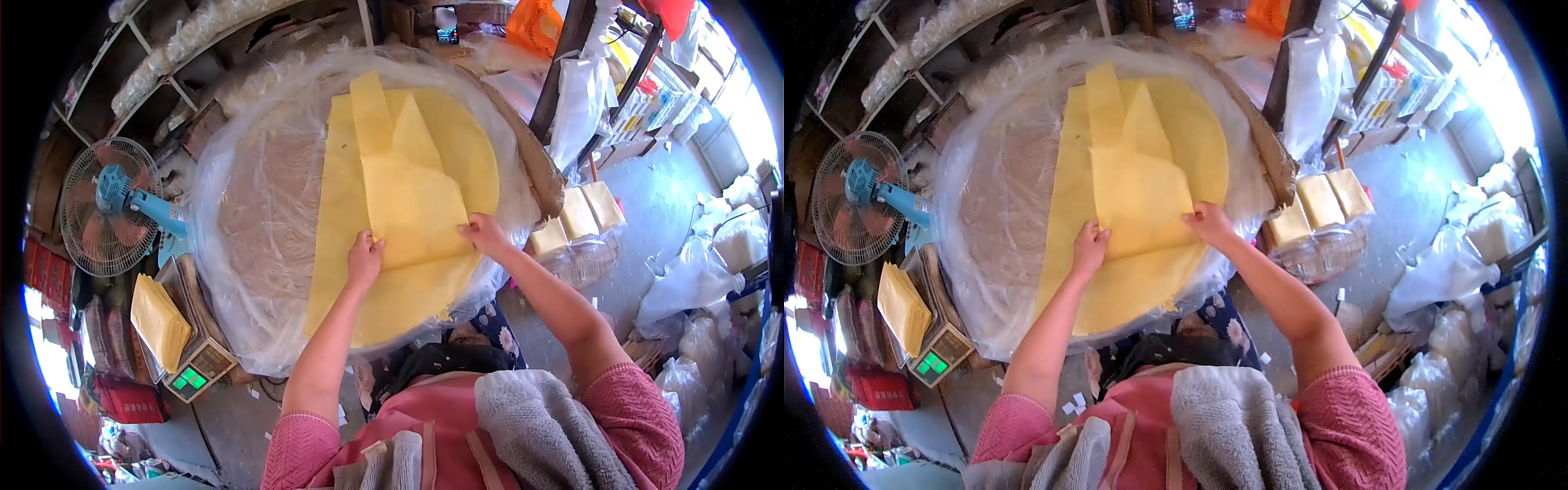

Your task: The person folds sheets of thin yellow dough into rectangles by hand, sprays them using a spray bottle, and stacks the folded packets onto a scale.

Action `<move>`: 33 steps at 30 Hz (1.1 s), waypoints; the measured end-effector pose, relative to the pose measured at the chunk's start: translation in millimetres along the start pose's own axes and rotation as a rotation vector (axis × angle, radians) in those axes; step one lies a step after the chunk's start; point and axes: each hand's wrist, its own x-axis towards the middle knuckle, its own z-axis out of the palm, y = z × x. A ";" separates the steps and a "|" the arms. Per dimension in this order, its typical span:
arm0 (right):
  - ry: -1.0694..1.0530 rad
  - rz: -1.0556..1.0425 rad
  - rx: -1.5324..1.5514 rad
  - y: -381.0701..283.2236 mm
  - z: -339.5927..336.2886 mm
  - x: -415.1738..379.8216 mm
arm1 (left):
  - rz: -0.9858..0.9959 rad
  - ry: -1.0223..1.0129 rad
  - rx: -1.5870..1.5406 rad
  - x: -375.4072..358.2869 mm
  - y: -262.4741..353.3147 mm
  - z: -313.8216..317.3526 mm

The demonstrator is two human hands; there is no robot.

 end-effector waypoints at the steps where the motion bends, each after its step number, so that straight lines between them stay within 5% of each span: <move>1: 0.040 -0.010 0.002 -1.8 3.0 -2.6 | -0.011 0.021 0.009 0.2 -5.7 4.6; 6: 0.351 -0.138 -0.067 -22.6 12.3 -16.0 | -0.127 -0.091 -0.017 -15.2 -18.6 1.6; 12: 0.263 0.040 -0.105 -51.2 17.6 -14.9 | -0.141 -0.083 -0.055 -33.4 -12.7 -6.3; 18: 0.372 -0.025 -0.100 -36.4 35.3 0.9 | -0.132 -0.062 -0.083 -38.5 -10.2 -5.5; 21: 0.155 0.108 -0.084 -51.7 18.9 -2.8 | -0.168 -0.062 -0.108 -41.1 -3.3 -7.1; 24: 0.154 0.141 -0.092 -54.7 18.3 2.3 | -0.157 -0.050 -0.067 -41.8 0.6 -8.9; 30: 0.443 -0.115 -0.114 -80.7 31.9 -7.8 | -0.118 -0.046 -0.119 -39.3 -19.4 -1.4; 33: 0.238 0.019 -0.246 -85.5 27.5 -4.2 | -0.154 -0.065 -0.123 -40.6 -14.8 -3.4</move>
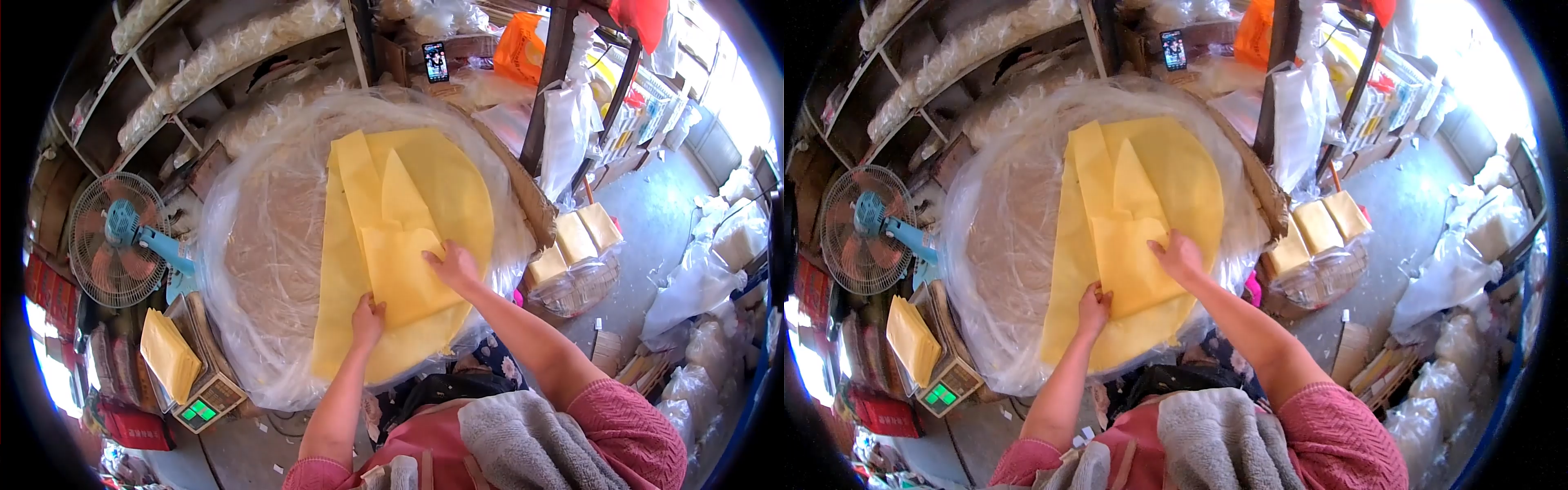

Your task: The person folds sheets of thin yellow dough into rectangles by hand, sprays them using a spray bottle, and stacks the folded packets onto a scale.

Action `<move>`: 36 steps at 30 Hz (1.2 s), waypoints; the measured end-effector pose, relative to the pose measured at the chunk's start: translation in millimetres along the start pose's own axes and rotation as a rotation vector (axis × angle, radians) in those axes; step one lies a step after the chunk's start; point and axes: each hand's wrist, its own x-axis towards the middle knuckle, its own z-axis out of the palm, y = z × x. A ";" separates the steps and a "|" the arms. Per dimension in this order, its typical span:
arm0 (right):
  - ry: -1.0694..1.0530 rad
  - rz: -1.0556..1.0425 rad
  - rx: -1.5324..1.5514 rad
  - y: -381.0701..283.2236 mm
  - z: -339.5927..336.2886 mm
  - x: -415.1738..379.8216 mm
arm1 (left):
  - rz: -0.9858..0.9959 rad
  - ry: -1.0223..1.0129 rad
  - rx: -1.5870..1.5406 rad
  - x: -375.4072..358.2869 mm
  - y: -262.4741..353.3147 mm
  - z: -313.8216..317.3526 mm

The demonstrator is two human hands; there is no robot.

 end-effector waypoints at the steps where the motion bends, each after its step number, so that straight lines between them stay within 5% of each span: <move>1: -0.011 0.020 0.010 1.6 2.0 2.3 | -0.005 -0.003 0.000 -1.1 2.8 -0.6; 8: -0.040 0.075 0.094 33.7 29.5 28.8 | 0.077 0.088 0.099 -4.2 8.1 1.5; 19: -0.068 0.073 -0.038 40.0 37.4 14.4 | -0.148 -0.054 0.279 -8.7 26.2 -11.1; 25: -0.031 0.078 -0.040 37.9 37.5 12.2 | 0.353 0.064 0.820 -17.6 55.6 19.7; 28: -0.055 0.102 -0.004 39.2 36.9 11.3 | 0.289 -0.125 0.823 -15.9 55.0 37.5; 36: 0.011 0.003 0.246 64.1 21.8 -41.3 | 0.459 0.054 0.865 -19.2 43.7 46.1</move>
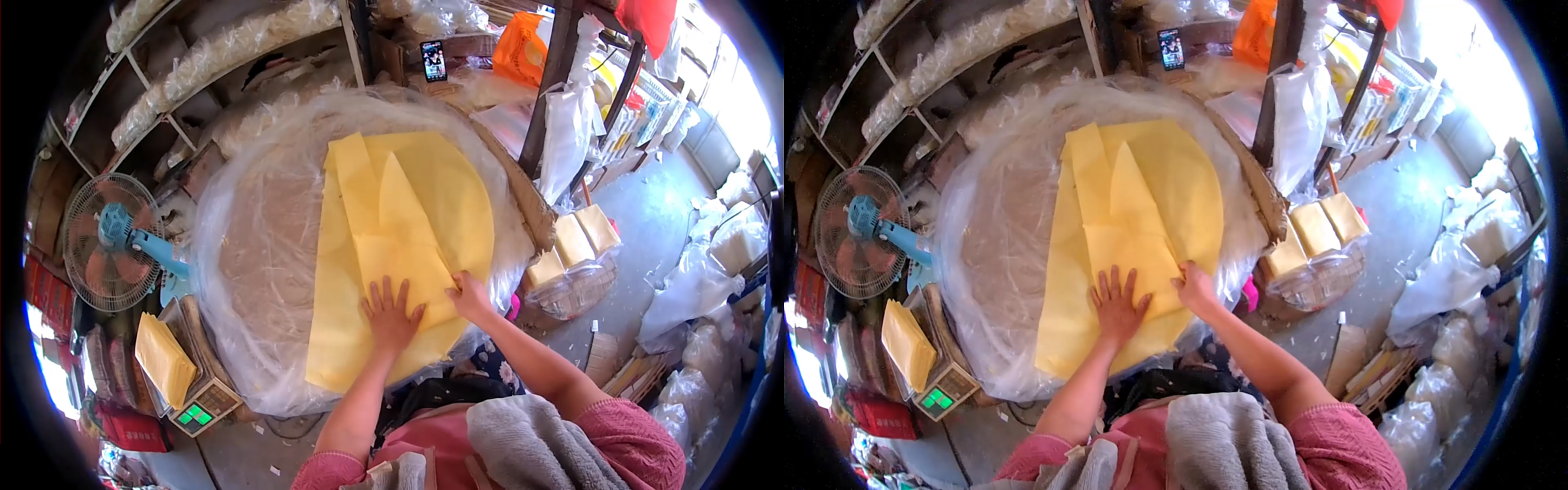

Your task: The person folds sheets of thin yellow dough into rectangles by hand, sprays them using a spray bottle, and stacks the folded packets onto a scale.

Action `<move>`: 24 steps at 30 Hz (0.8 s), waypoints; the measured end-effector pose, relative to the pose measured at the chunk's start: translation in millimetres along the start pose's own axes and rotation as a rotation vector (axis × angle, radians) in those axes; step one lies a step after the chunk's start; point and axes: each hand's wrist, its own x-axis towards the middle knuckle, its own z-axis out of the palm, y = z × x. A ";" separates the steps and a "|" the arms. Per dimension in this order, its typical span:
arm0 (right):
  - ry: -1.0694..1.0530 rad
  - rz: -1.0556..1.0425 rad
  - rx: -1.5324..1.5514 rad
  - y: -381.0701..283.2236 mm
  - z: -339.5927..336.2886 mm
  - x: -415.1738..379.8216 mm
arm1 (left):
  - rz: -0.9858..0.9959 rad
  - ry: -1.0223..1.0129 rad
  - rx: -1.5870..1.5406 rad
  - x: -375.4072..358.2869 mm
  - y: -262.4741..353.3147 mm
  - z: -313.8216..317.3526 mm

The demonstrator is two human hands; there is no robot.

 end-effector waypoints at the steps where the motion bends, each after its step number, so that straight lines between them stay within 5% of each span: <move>1: -0.037 0.031 -0.016 -2.2 -4.4 -3.4 | 0.005 0.006 0.007 -0.9 1.1 0.3; 3: -0.111 0.088 -0.042 -11.8 -13.5 -7.4 | 0.013 0.015 0.009 -1.3 1.9 0.7; 6: -0.020 -0.129 -0.388 -52.2 -19.5 -9.2 | 0.021 0.031 0.006 -1.0 -0.7 0.6; 9: -0.034 -0.604 -0.540 -51.3 -1.0 5.9 | 0.010 0.005 0.004 -0.9 1.9 1.1; 14: -0.113 -0.579 -0.609 -6.4 28.9 21.3 | -0.079 -0.416 -0.051 38.2 -10.9 -29.8; 17: -0.099 -0.594 -0.591 -14.6 20.1 23.2 | -0.070 0.048 -0.136 71.9 -39.7 -9.5; 24: -0.125 -0.561 -0.551 -23.5 15.5 22.7 | -0.025 -0.016 -0.041 102.7 -63.2 31.0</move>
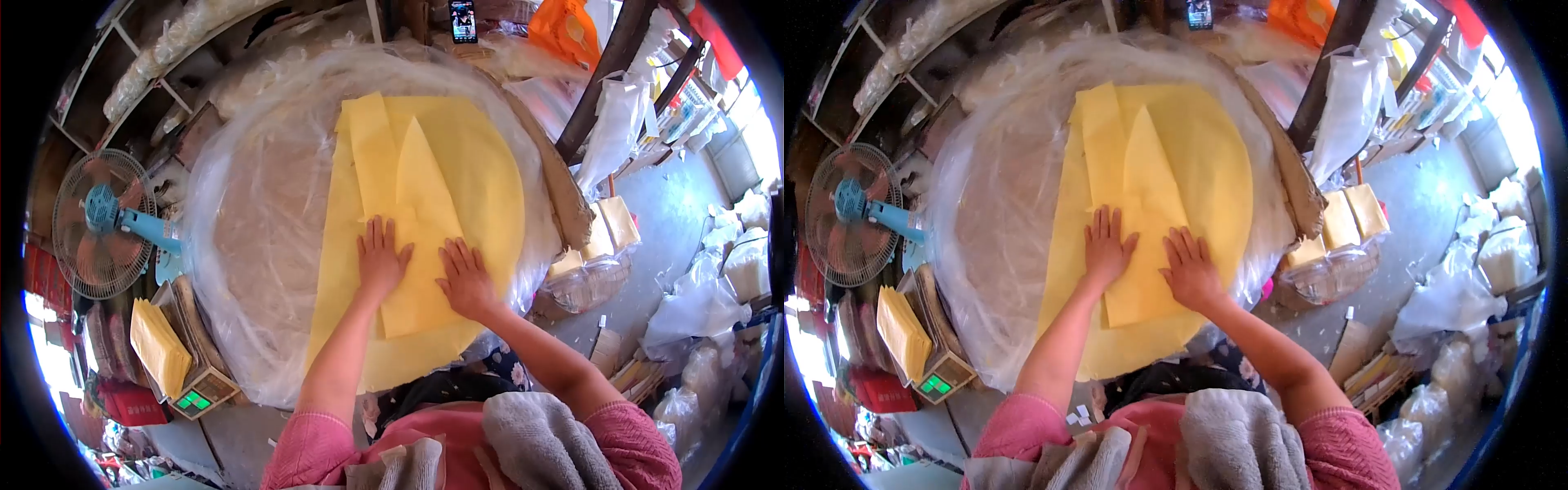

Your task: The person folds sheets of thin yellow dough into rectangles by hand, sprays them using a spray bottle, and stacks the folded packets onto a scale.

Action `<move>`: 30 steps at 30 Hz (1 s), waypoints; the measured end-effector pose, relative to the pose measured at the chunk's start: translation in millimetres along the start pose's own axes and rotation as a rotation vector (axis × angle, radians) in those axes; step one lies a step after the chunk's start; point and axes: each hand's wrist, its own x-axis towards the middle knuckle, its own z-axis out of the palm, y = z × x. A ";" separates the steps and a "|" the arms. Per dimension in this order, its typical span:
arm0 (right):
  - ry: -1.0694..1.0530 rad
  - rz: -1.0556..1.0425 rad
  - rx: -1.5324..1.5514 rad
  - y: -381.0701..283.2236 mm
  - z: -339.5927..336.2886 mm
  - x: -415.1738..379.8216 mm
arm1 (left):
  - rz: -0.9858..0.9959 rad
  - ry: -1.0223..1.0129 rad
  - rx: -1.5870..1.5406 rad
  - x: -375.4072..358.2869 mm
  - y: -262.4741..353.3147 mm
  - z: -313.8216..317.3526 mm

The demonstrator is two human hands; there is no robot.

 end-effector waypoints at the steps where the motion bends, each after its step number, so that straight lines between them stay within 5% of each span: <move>1: -0.002 0.009 0.021 -0.5 -2.4 4.2 | -0.006 -0.010 -0.014 1.4 0.1 -3.2; 4: -0.177 0.029 0.134 13.8 -20.8 28.1 | -0.111 -0.046 -0.070 29.2 -14.3 -5.5; 9: 0.168 0.280 0.217 61.8 -11.6 145.3 | -0.306 0.172 -0.244 102.4 -42.0 -37.7; 11: -0.109 0.612 0.644 74.2 -17.1 189.5 | -0.508 0.029 -0.571 127.3 -45.8 -45.2; 14: -0.235 0.814 0.896 88.4 -13.5 223.5 | -0.651 -0.166 -0.844 160.5 -69.9 -32.7; 18: -0.151 0.932 1.156 93.4 -4.8 231.3 | -0.697 -0.134 -1.179 166.4 -103.9 0.2; 23: -0.092 0.936 1.323 109.8 11.0 223.4 | -0.456 0.114 -1.160 139.7 -87.1 -8.6; 26: -0.297 0.704 0.845 130.1 30.1 230.2 | 0.010 0.311 -0.919 114.6 -91.1 -9.9; 27: -0.196 0.758 1.128 131.3 37.2 229.1 | 0.203 0.377 -0.831 107.2 -93.2 -9.1; 28: -0.078 0.814 1.405 129.9 42.3 223.8 | 0.043 0.298 -0.660 105.5 -90.5 -1.5; 30: -0.009 0.902 1.320 115.0 32.9 223.3 | 0.336 0.413 -0.301 97.9 -97.1 -2.3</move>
